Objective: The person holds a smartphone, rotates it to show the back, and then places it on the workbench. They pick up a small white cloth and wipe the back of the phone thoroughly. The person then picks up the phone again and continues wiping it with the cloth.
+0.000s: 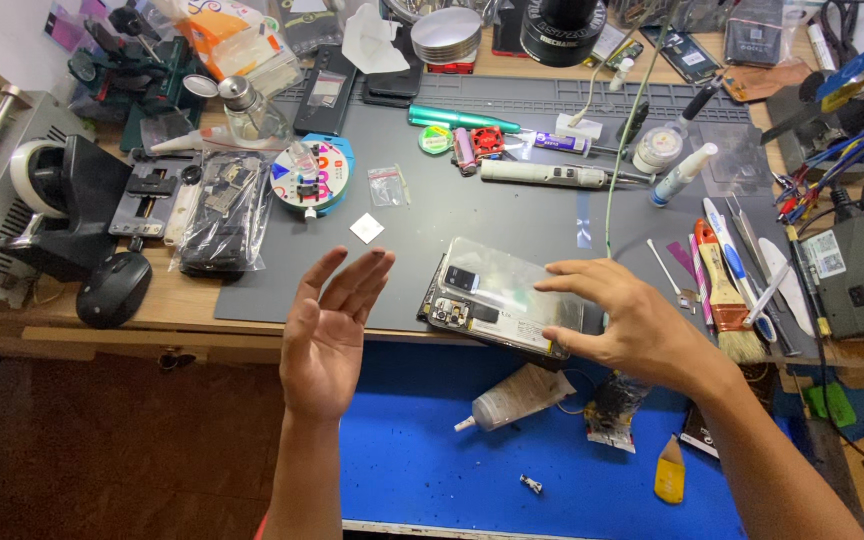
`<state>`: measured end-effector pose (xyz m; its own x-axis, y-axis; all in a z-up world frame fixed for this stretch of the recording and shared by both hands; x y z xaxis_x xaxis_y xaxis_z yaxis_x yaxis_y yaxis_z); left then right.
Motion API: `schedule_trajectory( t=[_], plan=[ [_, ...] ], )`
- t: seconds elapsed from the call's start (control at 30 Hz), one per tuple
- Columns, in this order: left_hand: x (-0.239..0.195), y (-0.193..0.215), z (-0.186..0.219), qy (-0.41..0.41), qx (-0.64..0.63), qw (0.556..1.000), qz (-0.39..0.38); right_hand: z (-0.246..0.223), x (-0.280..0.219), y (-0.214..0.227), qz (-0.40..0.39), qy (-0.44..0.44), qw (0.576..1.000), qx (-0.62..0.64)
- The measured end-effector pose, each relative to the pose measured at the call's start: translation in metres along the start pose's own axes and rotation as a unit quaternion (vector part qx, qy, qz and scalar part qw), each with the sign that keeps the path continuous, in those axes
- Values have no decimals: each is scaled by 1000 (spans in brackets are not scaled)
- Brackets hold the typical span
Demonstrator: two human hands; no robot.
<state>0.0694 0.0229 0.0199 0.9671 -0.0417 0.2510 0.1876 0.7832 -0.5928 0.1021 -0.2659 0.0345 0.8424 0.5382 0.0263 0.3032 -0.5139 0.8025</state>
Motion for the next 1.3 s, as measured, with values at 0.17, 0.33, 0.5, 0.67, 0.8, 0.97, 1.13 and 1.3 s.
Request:
schedule_trajectory(
  t=[0.17,0.33,0.5,0.67,0.8,0.97,1.13,1.3],
  plan=[
    [-4,29,-12,12,24,998,63,-6,8,-14,5,50,998,-32],
    [-5,38,-17,19,32,996,83,-11,6,-19,-5,65,997,-47],
    [-5,41,-20,20,32,995,90,-14,1,-19,10,85,994,-74],
    [-5,41,-20,26,61,992,103,-8,-2,-20,14,80,994,-77],
    [-5,42,-23,26,59,992,104,-8,-4,-21,13,74,994,-79],
    [-6,42,-24,20,91,991,100,-11,-5,-21,18,93,991,-90],
    [-6,42,-26,16,114,988,99,-13,-3,-22,18,100,990,-93],
    [-6,32,-21,16,197,976,93,-12,-3,-23,15,101,990,-102]
  ],
)
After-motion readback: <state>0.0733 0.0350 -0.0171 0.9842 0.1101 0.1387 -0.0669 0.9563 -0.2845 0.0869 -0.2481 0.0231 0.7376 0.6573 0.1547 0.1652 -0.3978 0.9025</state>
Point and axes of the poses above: each hand's wrist, its own x-axis towards the middle knuckle, its own y-axis out of the back of the hand, z = x × y, the point moved 9 cm from there along x, towards the middle knuckle, and after that the axes turned 5 degrees about y, right-handed, at the moved point
